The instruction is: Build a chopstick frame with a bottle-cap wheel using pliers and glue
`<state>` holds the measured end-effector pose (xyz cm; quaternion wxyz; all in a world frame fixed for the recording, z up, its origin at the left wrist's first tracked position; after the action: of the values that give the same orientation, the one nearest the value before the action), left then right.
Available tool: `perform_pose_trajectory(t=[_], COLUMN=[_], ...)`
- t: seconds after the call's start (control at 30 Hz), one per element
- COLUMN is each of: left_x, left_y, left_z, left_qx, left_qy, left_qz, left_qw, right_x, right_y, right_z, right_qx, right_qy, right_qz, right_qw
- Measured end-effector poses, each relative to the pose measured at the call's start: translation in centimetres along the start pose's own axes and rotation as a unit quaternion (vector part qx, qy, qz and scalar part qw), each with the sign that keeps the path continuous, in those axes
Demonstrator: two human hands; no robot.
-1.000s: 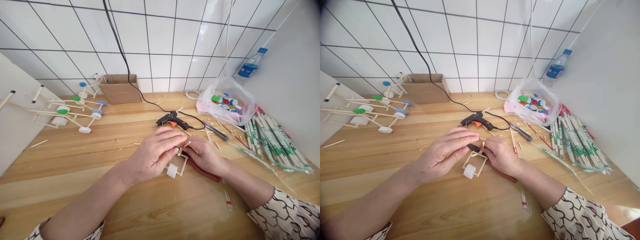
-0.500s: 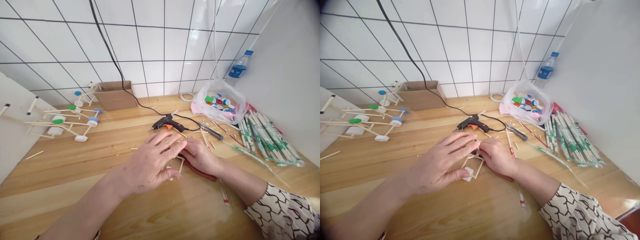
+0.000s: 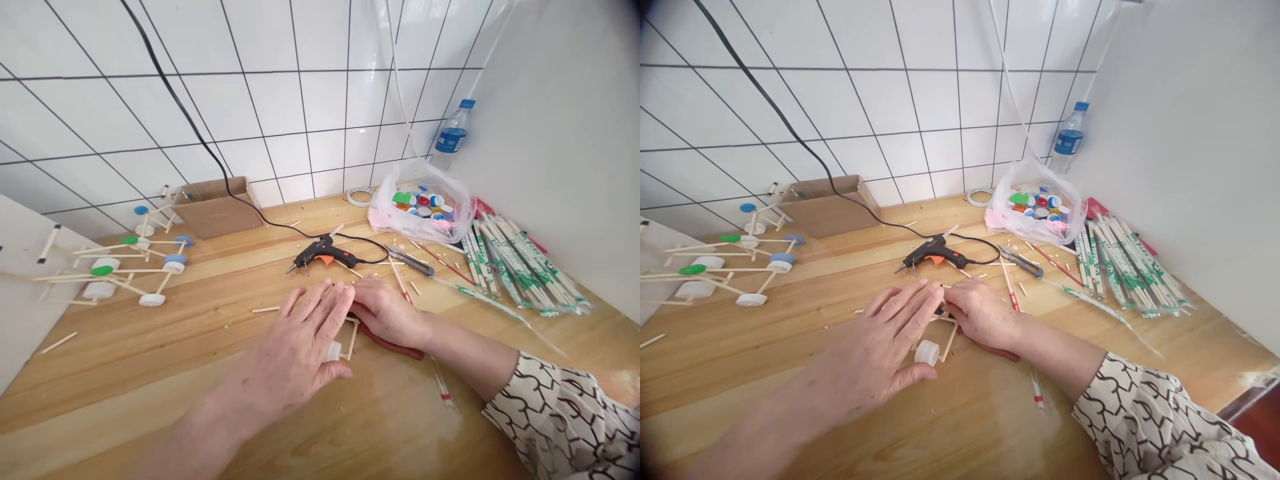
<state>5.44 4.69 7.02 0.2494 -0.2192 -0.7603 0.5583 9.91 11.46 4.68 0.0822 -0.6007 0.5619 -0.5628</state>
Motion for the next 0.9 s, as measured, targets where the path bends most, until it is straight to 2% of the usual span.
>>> perform_pose_trajectory(t=[0.47,0.67,0.9], left_x=[-0.1,0.0,0.9], left_y=[2.0,2.0,1.9], left_z=[0.4,0.6,1.4], left_qx=[0.000,-0.018,-0.001], left_qy=[-0.051,-0.062,-0.116], left_qz=[0.016,0.033,0.040], left_qw=[0.999,0.997,0.992], right_x=[-0.4,-0.2,-0.1], right_y=[0.7,0.9,0.9], right_z=[0.0,-0.2,-0.4], right_qx=[0.022,0.039,0.051], right_qy=[0.002,0.006,0.012], right_qz=[0.034,0.054,0.071], right_qw=[0.999,0.998,0.996])
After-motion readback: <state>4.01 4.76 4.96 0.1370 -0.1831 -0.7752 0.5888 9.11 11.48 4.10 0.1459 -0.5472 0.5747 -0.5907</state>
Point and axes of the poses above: each hand's wrist, its own z-axis away from the middle knuckle, its own y-axis out of the palm, x = y × z, the point moved 10 cm from there along -z, towards the middle knuckle, and after that the axes turned 5 degrees about -z, right-handed, at the moved point
